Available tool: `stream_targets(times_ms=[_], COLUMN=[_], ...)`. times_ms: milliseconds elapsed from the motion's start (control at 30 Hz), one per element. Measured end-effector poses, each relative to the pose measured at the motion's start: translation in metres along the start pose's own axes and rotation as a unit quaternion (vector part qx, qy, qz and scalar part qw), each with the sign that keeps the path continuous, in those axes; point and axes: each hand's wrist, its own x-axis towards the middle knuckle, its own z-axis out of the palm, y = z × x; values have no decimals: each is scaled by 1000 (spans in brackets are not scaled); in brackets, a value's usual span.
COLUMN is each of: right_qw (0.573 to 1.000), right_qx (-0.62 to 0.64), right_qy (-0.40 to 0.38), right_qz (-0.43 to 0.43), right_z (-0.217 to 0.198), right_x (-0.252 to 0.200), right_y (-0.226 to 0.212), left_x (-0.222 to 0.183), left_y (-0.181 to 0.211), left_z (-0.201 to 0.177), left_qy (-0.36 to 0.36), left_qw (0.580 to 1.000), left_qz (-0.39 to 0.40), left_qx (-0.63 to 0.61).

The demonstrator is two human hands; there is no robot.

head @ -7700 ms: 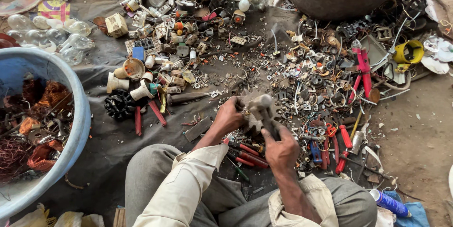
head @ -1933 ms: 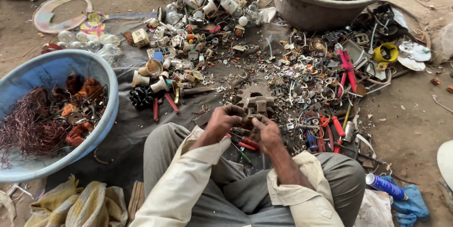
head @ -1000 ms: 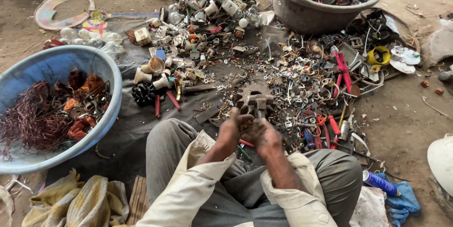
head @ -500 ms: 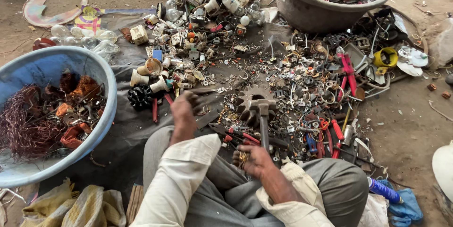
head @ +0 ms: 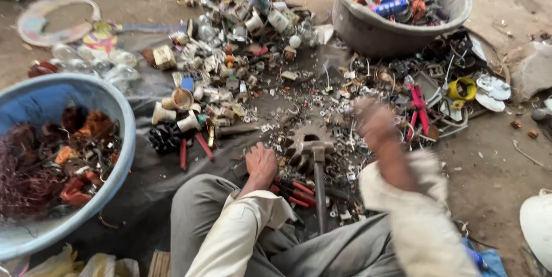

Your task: The person uses a hammer and a metal rod to drive a smaller metal piece out of the center of a large metal gear while sitting on a floor covered in scrap electronics.

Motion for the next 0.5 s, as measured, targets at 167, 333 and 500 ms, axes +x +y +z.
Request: stream_targets(times_ms=[167, 333, 500], right_qw=[720, 738, 702], right_qx=[588, 612, 674], right_qy=[-168, -98, -55], right_qz=[326, 266, 222], right_z=[48, 52, 52], right_x=[-115, -140, -132], right_y=[-108, -106, -115], left_x=[-6, -6, -30], left_y=[9, 21, 26], left_z=[-16, -58, -76], left_qy=[-15, -33, -142], left_qw=[999, 891, 660], left_qz=[-24, -161, -13], left_qx=[-28, -424, -738])
